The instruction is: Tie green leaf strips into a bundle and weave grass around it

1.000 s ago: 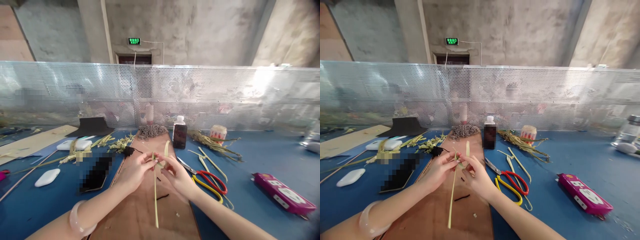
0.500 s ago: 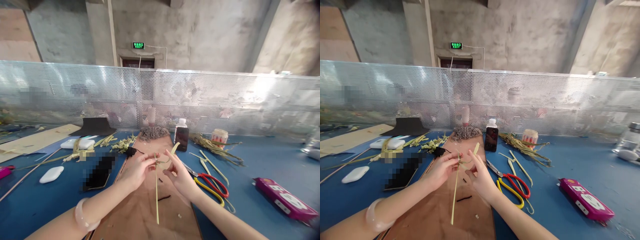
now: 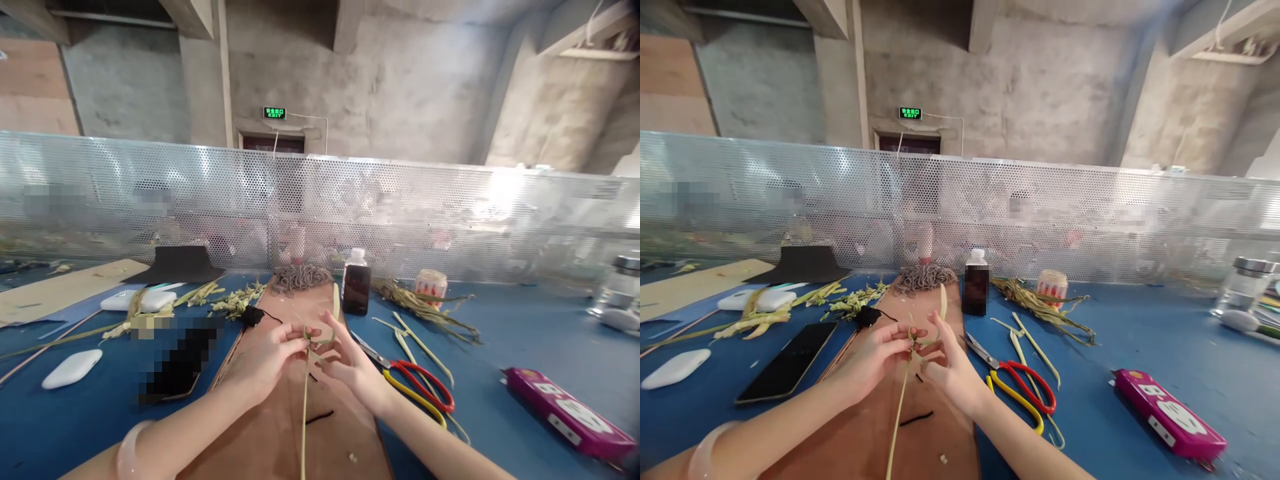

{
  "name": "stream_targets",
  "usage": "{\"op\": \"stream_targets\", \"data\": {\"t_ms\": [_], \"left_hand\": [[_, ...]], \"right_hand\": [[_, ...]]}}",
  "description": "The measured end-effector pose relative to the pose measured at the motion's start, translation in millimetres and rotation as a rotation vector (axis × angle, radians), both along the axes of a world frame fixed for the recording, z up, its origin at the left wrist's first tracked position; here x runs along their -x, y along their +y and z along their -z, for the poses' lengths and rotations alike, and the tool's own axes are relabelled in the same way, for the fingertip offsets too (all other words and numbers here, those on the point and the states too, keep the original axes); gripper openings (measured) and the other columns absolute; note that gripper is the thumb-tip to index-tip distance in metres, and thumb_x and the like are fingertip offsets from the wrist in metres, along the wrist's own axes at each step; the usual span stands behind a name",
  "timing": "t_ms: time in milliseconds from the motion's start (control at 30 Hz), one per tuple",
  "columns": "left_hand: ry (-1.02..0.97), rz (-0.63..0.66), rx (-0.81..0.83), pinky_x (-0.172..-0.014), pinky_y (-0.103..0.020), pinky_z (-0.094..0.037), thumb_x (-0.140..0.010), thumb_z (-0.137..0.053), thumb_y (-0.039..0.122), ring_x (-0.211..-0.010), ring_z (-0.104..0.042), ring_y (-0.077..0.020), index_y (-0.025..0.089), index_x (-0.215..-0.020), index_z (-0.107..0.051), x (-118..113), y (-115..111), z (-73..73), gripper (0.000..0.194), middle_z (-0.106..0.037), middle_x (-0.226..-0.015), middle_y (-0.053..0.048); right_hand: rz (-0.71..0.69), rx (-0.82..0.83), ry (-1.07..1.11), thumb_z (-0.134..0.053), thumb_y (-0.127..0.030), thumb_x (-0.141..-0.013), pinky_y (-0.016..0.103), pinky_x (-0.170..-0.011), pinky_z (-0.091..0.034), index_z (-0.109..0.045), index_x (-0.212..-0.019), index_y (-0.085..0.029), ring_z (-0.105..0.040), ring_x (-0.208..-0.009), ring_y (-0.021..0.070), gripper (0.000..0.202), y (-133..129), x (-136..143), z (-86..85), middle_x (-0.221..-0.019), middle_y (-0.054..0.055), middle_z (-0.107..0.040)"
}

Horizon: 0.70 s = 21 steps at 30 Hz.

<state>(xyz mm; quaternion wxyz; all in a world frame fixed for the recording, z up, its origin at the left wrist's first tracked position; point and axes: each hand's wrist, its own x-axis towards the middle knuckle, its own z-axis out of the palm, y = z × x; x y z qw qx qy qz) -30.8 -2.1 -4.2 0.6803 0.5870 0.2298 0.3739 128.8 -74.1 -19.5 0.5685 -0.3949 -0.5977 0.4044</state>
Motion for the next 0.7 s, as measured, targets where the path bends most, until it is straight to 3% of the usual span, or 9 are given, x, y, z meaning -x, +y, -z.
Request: {"op": "stream_targets", "data": {"t_ms": [67, 200, 367, 500, 700], "left_hand": [[0.028, -0.012, -0.02, -0.081, -0.03, -0.045, -0.075, -0.063, 0.023, -0.095, -0.06, -0.0204, 0.022, -0.094, -0.069, -0.6, -1.9, 0.5, 0.02, -0.067, -0.103, -0.005], [0.041, -0.001, -0.023, -0.082, -0.033, -0.046, -0.074, -0.064, 0.024, -0.096, -0.061, -0.0229, 0.021, -0.095, -0.069, -2.4, -6.3, -0.3, 0.022, -0.067, -0.1, -0.006], [0.038, 0.031, -0.036, -0.092, -0.033, -0.041, -0.075, -0.063, 0.021, -0.104, -0.058, -0.0226, 0.018, -0.096, -0.068, -3.6, -9.1, -1.8, 0.022, -0.066, -0.106, -0.009], [0.064, 0.018, -0.049, -0.09, -0.034, -0.041, -0.076, -0.063, 0.023, -0.097, -0.06, -0.0217, 0.018, -0.089, -0.065, -3.0, -8.1, 1.8, 0.014, -0.067, -0.099, -0.008], [0.024, 0.028, -0.034, -0.089, -0.033, -0.04, -0.075, -0.063, 0.021, -0.097, -0.06, -0.0207, 0.019, -0.08, -0.063, -2.1, -7.7, 5.0, 0.005, -0.068, -0.095, -0.006]], "right_hand": [[-0.024, 0.047, 0.079, -0.056, -0.013, -0.072, 0.038, -0.087, -0.05, -0.03, -0.14, -0.028, -0.056, -0.092, 0.0158, 0.075, -1.7, 1.0, -2.0, -0.112, 0.007, -0.054], [-0.017, 0.054, 0.14, -0.06, -0.018, -0.072, 0.038, -0.084, -0.051, -0.035, -0.138, -0.028, -0.057, -0.092, 0.0159, 0.072, -3.0, 2.7, -6.3, -0.124, 0.007, -0.047], [0.029, 0.063, -0.004, -0.063, -0.025, -0.074, 0.033, -0.084, -0.048, -0.045, -0.133, -0.025, -0.057, -0.094, 0.016, 0.062, -1.8, 1.9, -7.9, -0.119, 0.007, -0.05], [0.037, 0.078, -0.062, -0.063, -0.029, -0.076, 0.034, -0.077, -0.049, -0.034, -0.139, -0.021, -0.056, -0.087, 0.0164, 0.07, 1.8, -0.3, -1.0, -0.115, 0.01, -0.053], [0.043, 0.102, -0.021, -0.062, -0.03, -0.078, 0.037, -0.081, -0.048, -0.018, -0.145, -0.019, -0.055, -0.085, 0.0159, 0.081, 1.3, -1.1, 1.6, -0.105, 0.009, -0.057]]}}
